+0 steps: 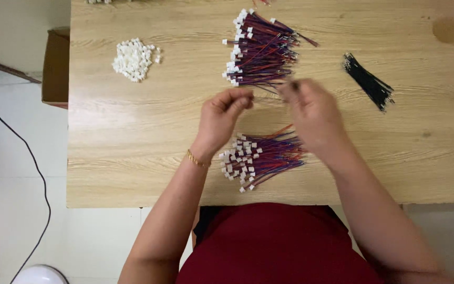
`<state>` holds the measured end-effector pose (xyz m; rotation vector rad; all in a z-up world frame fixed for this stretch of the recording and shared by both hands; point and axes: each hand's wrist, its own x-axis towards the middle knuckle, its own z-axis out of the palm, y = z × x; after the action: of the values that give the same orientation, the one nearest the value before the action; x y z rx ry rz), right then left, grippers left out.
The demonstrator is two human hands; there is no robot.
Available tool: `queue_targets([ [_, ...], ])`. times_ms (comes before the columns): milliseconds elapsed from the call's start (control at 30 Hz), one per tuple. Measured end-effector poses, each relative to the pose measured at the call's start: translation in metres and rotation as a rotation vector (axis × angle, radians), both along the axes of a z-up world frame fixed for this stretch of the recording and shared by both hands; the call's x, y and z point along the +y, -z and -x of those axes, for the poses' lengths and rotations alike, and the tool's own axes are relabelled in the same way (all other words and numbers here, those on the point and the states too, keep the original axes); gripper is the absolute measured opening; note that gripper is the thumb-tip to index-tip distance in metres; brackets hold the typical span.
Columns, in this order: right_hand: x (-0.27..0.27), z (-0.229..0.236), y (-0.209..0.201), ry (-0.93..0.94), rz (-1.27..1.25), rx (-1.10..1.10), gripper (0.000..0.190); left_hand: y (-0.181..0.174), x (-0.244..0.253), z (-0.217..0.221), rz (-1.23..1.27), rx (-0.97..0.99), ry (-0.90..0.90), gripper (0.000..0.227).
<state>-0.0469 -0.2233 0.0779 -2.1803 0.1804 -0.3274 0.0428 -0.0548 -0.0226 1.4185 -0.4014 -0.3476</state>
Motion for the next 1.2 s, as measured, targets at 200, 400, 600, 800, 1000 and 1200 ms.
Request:
queue_targets([
  [200,-0.027,0.019,0.006,0.084,-0.063,-0.152,0.017,-0.043,0.016,0.01,-0.558,-0.493,-0.028,0.043],
  [400,-0.019,0.018,0.031,0.044,-0.192,0.036,0.014,-0.044,0.022,0.031,-0.998,-0.722,0.427,0.022],
  [600,-0.002,0.017,0.03,-0.013,-0.35,0.144,0.021,-0.022,0.019,0.038,-1.003,-0.783,0.35,0.015],
  [800,-0.004,0.018,0.048,-0.028,-0.456,0.143,0.019,-0.01,0.023,0.038,-0.807,-0.742,0.299,0.015],
  [1000,-0.006,0.02,0.052,-0.034,-0.489,0.134,0.023,-0.006,0.027,0.039,-0.76,-0.729,0.274,0.015],
  [1200,0.0,0.017,0.035,-0.045,-0.43,0.134,0.019,-0.04,0.028,0.049,-0.707,-0.811,0.3,0.027],
])
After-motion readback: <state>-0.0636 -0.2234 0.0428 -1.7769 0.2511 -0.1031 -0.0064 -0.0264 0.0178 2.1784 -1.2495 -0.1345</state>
